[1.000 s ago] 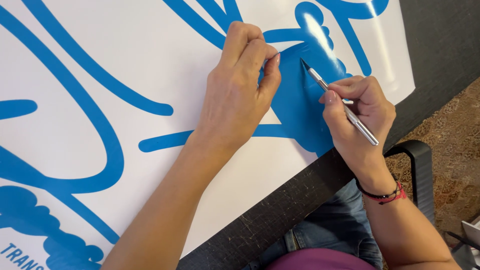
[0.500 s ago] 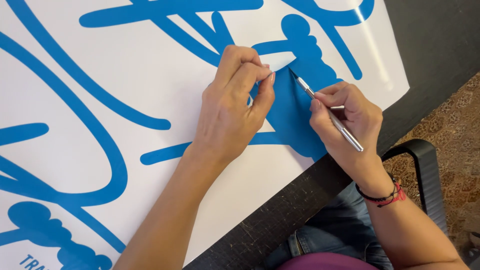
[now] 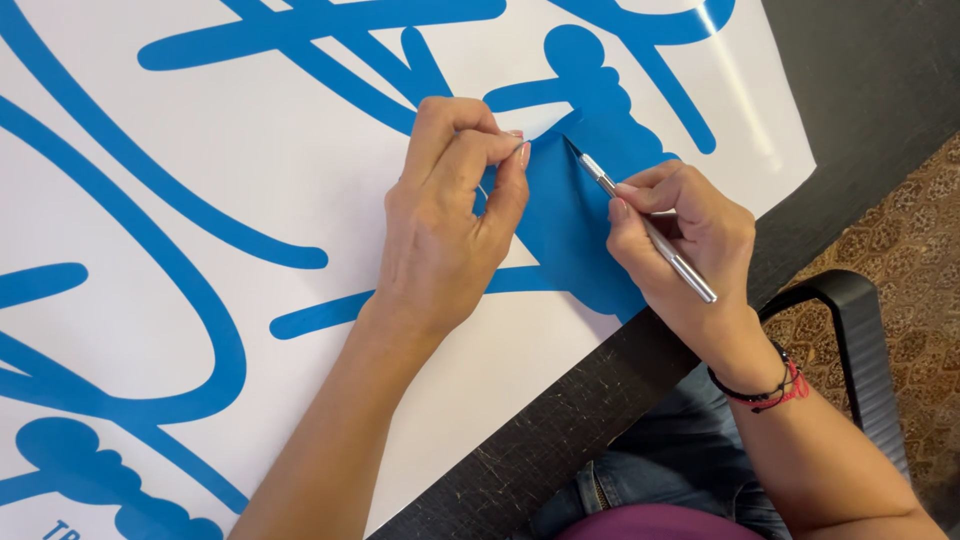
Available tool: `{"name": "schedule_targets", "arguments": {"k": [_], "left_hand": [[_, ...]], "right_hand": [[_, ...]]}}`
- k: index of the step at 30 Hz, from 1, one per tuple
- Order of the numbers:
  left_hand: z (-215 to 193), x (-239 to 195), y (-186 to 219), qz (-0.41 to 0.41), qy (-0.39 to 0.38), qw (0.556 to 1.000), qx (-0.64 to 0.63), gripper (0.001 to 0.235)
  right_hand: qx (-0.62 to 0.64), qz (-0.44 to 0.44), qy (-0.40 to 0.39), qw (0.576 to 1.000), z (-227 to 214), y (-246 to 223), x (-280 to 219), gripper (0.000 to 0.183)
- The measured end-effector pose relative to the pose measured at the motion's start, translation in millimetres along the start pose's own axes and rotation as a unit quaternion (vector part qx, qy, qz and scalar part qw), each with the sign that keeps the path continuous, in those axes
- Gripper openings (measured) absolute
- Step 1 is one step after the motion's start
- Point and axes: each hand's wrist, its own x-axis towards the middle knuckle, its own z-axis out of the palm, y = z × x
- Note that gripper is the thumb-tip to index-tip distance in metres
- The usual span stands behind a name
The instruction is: Using a craft knife to remove excess vinyl from a decal
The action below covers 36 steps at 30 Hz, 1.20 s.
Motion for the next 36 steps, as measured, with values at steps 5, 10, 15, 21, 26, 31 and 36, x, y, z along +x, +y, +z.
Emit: {"name": "schedule_targets", "arguments": {"k": [5, 10, 15, 21, 26, 31, 36], "left_hand": [[0.0, 1.0, -2.4, -0.025, 0.007, 1.0, -0.002, 0.008], [1.0, 0.6, -5.9, -0.061, -0.004, 0.998, 0.021, 0.007], [1.0, 0.9, -7.4, -0.063, 0.006, 0.998, 0.019, 0.007], [-0.4, 1.1, -6.7, -0.063, 0.008, 0.998, 0.01, 0.007], [-0.4, 2.1, -7.2, -0.064, 0.007, 0.998, 0.009, 0.006], [-1.6, 0.9, -5.0, -0.068, 0.008, 0.998, 0.01, 0.005], [-1.9, 2.9, -6.1, -0.065, 0.005, 0.998, 0.011, 0.007]], "right_hand": [[0.009, -0.001, 0.016, 1.0, -1.6, 3.7, -4.3, 0.009], [0.017, 0.003, 0.01, 1.0, -2.2, 4.0, -5.2, 0.016], [0.012, -0.003, 0.003, 1.0, -1.9, 1.1, -2.9, 0.01], [0.012, 0.01, 0.003, 1.0, 0.0, -1.1, -2.6, 0.01], [0.009, 0.006, 0.007, 1.0, 0.0, 1.5, -2.4, 0.014], [0.011, 0.021, 0.012, 1.0, 1.1, -1.4, -3.2, 0.014], [0.006, 0.007, 0.013, 1.0, 0.5, 4.5, -3.9, 0.012]]}}
